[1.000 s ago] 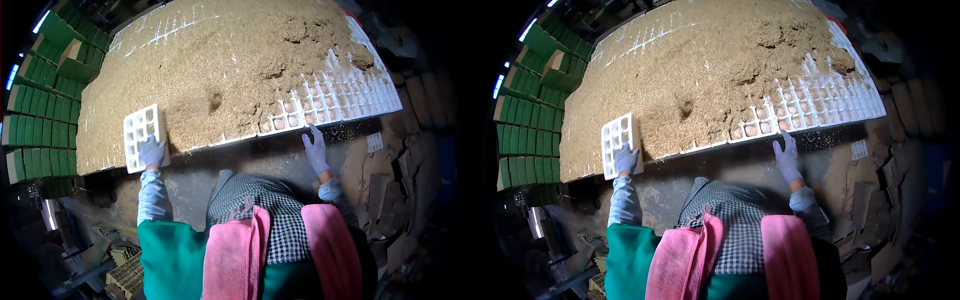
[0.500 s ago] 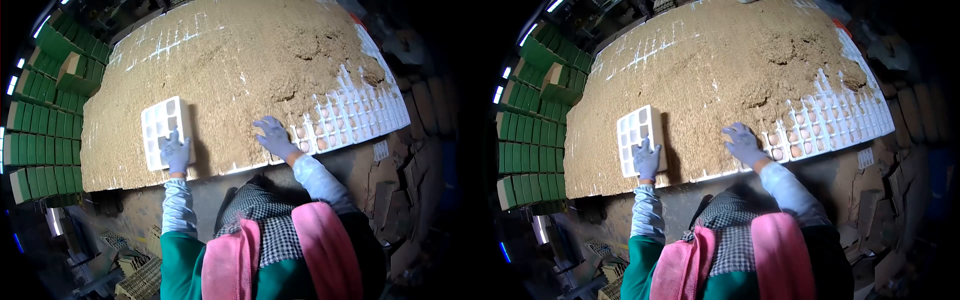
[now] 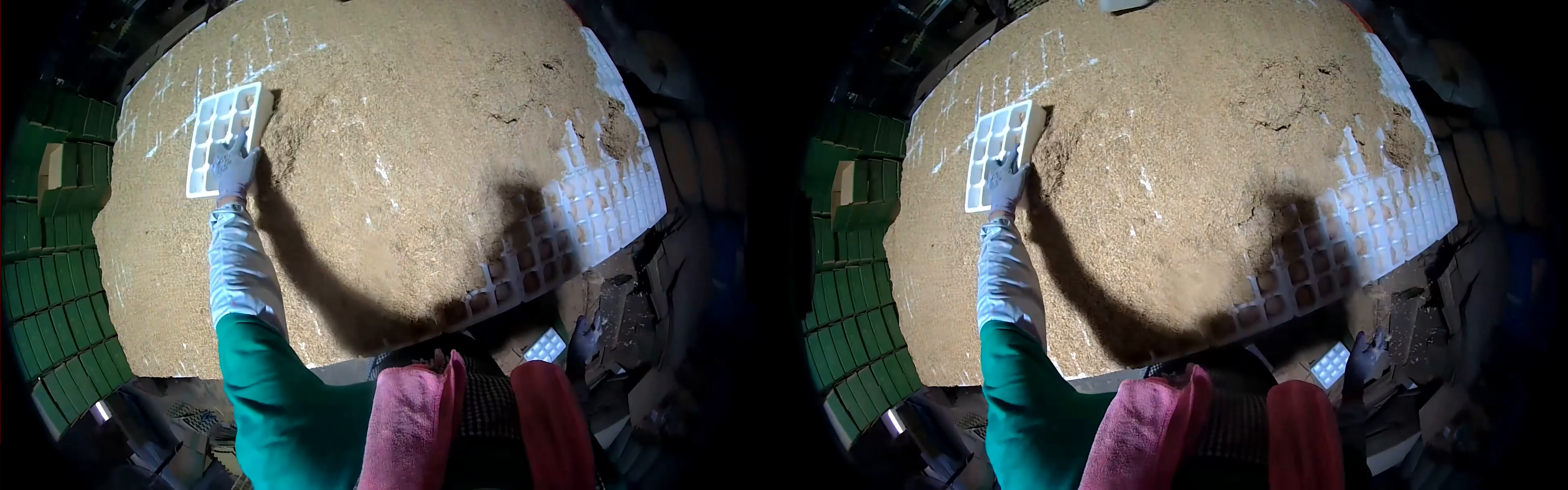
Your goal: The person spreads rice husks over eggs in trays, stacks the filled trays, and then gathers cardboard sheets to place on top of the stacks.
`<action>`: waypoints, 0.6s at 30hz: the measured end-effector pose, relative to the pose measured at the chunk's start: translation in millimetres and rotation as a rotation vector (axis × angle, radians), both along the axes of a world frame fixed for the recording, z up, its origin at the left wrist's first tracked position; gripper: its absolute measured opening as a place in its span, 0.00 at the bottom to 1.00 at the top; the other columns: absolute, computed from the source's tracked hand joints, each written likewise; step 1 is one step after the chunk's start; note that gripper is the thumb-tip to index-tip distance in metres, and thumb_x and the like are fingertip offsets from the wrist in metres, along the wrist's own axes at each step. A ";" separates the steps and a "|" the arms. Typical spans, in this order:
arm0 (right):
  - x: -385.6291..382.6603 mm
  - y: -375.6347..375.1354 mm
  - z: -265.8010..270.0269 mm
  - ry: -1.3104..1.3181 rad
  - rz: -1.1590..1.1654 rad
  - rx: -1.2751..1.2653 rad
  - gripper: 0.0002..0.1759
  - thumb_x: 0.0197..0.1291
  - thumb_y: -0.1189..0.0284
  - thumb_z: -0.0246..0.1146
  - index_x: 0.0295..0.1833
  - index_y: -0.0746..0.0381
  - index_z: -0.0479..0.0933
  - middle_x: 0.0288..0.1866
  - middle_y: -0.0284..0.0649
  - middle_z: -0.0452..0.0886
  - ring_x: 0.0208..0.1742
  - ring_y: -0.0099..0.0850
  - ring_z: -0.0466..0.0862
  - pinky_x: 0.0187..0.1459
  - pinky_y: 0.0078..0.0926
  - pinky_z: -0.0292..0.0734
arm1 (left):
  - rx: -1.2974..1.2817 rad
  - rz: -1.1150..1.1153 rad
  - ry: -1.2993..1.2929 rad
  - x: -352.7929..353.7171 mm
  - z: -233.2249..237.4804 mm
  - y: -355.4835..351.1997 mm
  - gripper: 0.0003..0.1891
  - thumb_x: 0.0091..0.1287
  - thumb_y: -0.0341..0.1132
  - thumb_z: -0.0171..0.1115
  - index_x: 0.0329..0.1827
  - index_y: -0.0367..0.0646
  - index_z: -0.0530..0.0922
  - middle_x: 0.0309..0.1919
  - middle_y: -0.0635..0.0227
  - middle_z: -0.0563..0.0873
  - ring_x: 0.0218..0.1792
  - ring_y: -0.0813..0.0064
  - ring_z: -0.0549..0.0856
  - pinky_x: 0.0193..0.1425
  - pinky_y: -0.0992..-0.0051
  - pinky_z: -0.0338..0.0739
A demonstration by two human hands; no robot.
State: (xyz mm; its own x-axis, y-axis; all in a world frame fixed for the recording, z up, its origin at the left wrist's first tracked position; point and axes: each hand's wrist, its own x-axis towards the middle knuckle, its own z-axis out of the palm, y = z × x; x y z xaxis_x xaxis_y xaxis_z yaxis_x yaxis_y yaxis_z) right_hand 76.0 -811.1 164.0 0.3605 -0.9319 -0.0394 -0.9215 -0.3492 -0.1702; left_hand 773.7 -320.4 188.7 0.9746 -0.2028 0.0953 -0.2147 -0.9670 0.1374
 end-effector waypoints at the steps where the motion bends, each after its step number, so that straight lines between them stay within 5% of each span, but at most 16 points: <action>1: 11.2 15.9 0.4 -0.031 -0.096 -0.004 0.35 0.63 0.58 0.59 0.69 0.67 0.59 0.70 0.58 0.60 0.69 0.53 0.61 0.67 0.45 0.56 | -0.001 -0.079 0.064 -17.6 15.3 -17.3 0.29 0.58 0.52 0.62 0.66 0.70 0.69 0.56 0.51 0.72 0.57 0.49 0.73 0.62 0.56 0.64; 8: 66.8 -13.0 -29.8 -0.377 0.284 -0.021 0.30 0.66 0.62 0.56 0.66 0.69 0.61 0.64 0.55 0.66 0.66 0.48 0.65 0.66 0.41 0.60 | -0.076 -0.581 0.156 -176.0 50.8 -77.4 0.29 0.57 0.44 0.63 0.65 0.62 0.71 0.51 0.48 0.73 0.55 0.48 0.71 0.62 0.55 0.62; 10: 83.6 -25.7 -28.3 -0.441 0.283 0.039 0.32 0.66 0.63 0.57 0.70 0.66 0.57 0.70 0.50 0.62 0.70 0.42 0.62 0.67 0.38 0.58 | -0.080 -0.624 0.161 -234.5 69.6 -90.5 0.29 0.57 0.44 0.63 0.65 0.62 0.71 0.52 0.46 0.73 0.55 0.49 0.70 0.63 0.55 0.60; 14: 97.8 -61.7 -35.0 -0.371 0.473 -0.021 0.31 0.66 0.64 0.57 0.69 0.67 0.59 0.68 0.51 0.64 0.69 0.43 0.64 0.67 0.38 0.59 | -0.075 -0.563 0.246 -329.0 72.6 -78.2 0.31 0.55 0.45 0.64 0.66 0.62 0.71 0.54 0.43 0.72 0.56 0.46 0.69 0.65 0.53 0.59; 16: 120.0 -29.7 13.8 -0.420 0.501 0.064 0.27 0.65 0.69 0.56 0.65 0.70 0.61 0.61 0.57 0.69 0.63 0.49 0.69 0.64 0.40 0.63 | -0.069 -0.437 0.257 -372.5 87.3 -70.3 0.31 0.55 0.44 0.65 0.66 0.60 0.71 0.55 0.43 0.71 0.57 0.46 0.69 0.64 0.53 0.60; 18: 100.3 -40.0 13.8 -0.408 0.512 0.069 0.27 0.65 0.69 0.57 0.65 0.69 0.62 0.61 0.57 0.69 0.63 0.48 0.69 0.64 0.41 0.64 | -0.029 -0.099 0.080 -408.4 67.1 -49.3 0.30 0.55 0.42 0.66 0.65 0.58 0.72 0.53 0.42 0.72 0.56 0.45 0.70 0.62 0.53 0.64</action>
